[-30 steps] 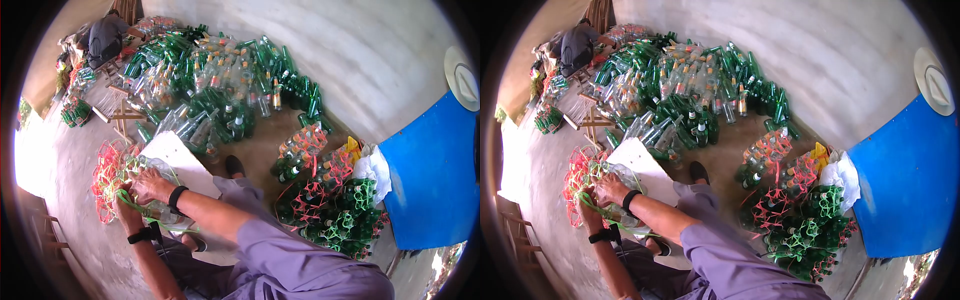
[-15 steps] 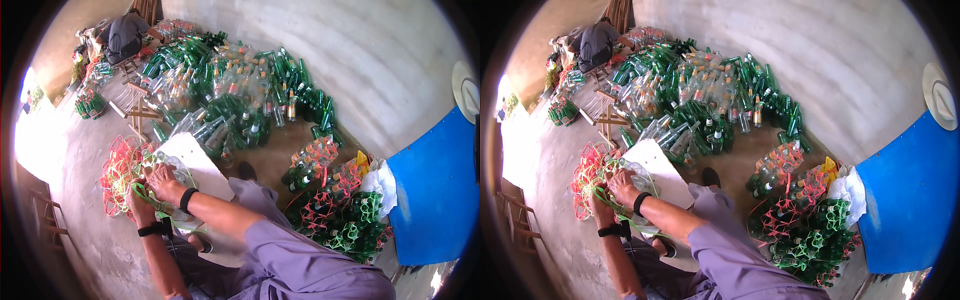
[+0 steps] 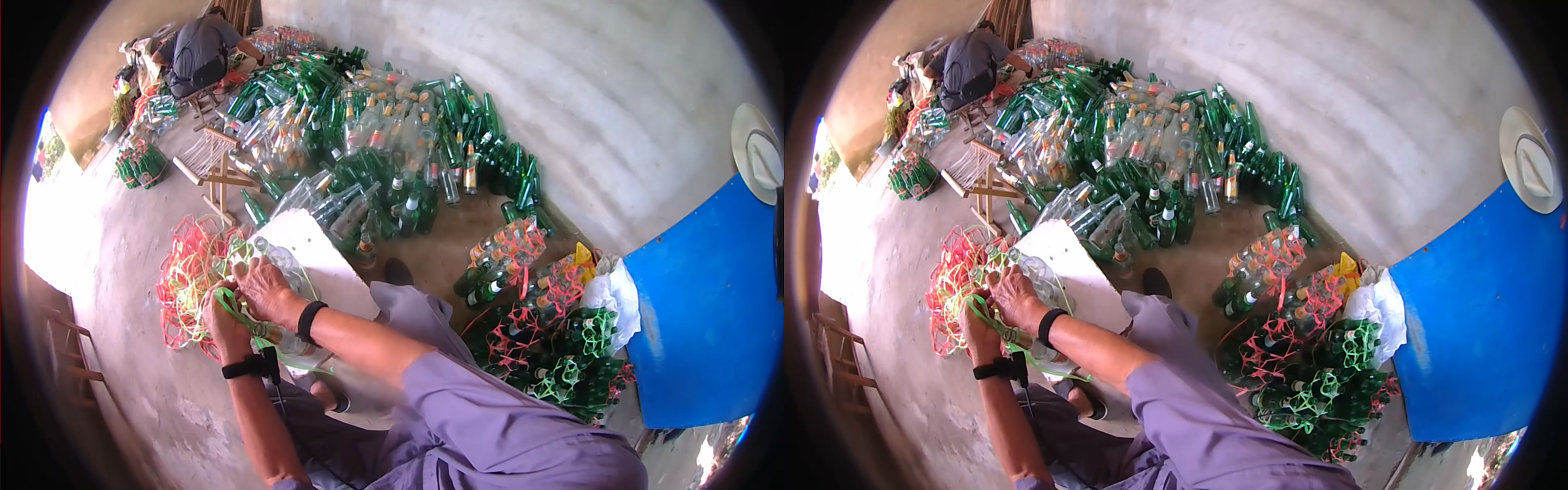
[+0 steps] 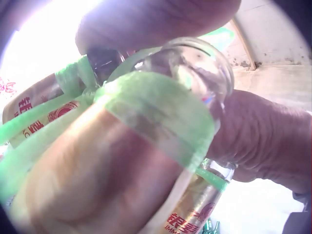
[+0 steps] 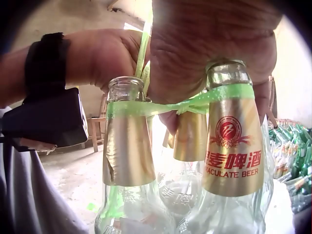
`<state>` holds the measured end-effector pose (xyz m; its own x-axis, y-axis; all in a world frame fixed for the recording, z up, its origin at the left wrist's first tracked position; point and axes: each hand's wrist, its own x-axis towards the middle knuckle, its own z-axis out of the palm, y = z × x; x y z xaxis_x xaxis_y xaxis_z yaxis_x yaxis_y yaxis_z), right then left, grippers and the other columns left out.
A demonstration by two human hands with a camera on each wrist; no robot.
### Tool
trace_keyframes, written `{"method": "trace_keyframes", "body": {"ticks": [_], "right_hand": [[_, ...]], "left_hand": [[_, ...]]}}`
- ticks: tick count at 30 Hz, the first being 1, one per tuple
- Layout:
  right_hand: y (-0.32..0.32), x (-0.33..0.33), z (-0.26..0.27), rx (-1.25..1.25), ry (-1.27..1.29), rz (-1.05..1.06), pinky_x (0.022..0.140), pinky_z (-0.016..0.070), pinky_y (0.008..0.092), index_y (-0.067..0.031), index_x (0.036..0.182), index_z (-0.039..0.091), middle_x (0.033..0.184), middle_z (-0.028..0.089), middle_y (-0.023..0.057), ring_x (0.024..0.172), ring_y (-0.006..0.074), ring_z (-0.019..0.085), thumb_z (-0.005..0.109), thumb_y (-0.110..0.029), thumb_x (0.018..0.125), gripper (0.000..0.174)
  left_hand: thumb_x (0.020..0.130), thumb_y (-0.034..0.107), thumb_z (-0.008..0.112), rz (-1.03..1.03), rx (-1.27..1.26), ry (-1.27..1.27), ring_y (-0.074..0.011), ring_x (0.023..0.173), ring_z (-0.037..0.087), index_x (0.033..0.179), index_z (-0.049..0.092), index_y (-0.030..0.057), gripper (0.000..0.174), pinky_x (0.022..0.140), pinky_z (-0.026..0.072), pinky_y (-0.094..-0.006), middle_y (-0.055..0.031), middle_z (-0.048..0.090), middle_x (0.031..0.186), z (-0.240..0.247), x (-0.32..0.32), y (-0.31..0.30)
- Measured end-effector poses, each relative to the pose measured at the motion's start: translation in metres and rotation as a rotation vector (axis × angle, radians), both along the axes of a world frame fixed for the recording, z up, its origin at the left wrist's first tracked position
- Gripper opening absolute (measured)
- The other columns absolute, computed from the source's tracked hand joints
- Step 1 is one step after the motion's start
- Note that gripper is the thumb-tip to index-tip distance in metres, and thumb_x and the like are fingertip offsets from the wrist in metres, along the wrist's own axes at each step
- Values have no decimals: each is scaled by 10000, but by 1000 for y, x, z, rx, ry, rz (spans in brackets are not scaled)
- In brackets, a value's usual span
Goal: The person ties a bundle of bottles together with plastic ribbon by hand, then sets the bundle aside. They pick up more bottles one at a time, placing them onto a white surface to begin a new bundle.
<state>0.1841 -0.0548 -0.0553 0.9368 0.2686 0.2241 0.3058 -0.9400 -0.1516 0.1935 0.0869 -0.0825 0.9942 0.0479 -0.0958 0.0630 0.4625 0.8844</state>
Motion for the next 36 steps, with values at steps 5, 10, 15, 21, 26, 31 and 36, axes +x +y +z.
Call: {"method": "trace_keyframes", "body": {"ticks": [5,10,15,21,26,31,36], "right_hand": [[-1,-3,1,-4,-47,12,887,473,436,0,1289,523,1065,668,162,999,315,650,682,-281,851,544],[-7,-6,12,104,60,48,902,514,471,12,1233,513,1114,627,255,1050,387,628,738,-261,806,554],[-11,-16,31,131,143,-10,938,496,455,23,1302,493,1142,649,221,1078,356,635,773,-289,797,656],[-13,-14,17,252,103,-10,851,571,512,23,1258,492,1084,606,293,1009,455,642,791,-192,730,644],[-20,-14,20,231,116,22,821,583,519,27,1268,483,1079,594,309,976,465,651,763,-155,716,645],[-22,-20,17,296,60,78,808,582,524,29,1282,478,1064,589,317,948,475,656,745,-148,719,648],[-29,-25,27,286,210,39,820,578,537,28,1304,481,1069,589,322,954,488,657,734,-136,724,653]], "left_hand": [[1000,138,535,-20,9,-44,-172,890,666,979,692,-53,248,823,553,-311,-89,653,1030,-9,3,3],[957,116,586,6,47,-35,-158,846,659,897,704,-26,194,766,536,-297,-58,661,996,10,-6,-3],[978,155,636,-30,-84,32,-197,794,645,1010,677,-9,173,709,526,-287,-122,692,929,18,-5,2],[963,127,666,-78,-213,59,-154,740,656,1021,665,-5,144,658,526,-273,-102,711,908,57,-21,-5],[1011,187,614,-69,-177,40,-175,755,665,1012,668,20,176,655,532,-281,-113,719,932,60,-12,11],[1034,212,591,-15,-115,59,-157,736,663,995,661,30,199,656,551,-286,-101,718,915,66,-7,21],[1032,220,601,-62,-110,46,-151,732,661,1007,668,37,196,657,551,-286,-91,728,929,70,-5,20]]}}
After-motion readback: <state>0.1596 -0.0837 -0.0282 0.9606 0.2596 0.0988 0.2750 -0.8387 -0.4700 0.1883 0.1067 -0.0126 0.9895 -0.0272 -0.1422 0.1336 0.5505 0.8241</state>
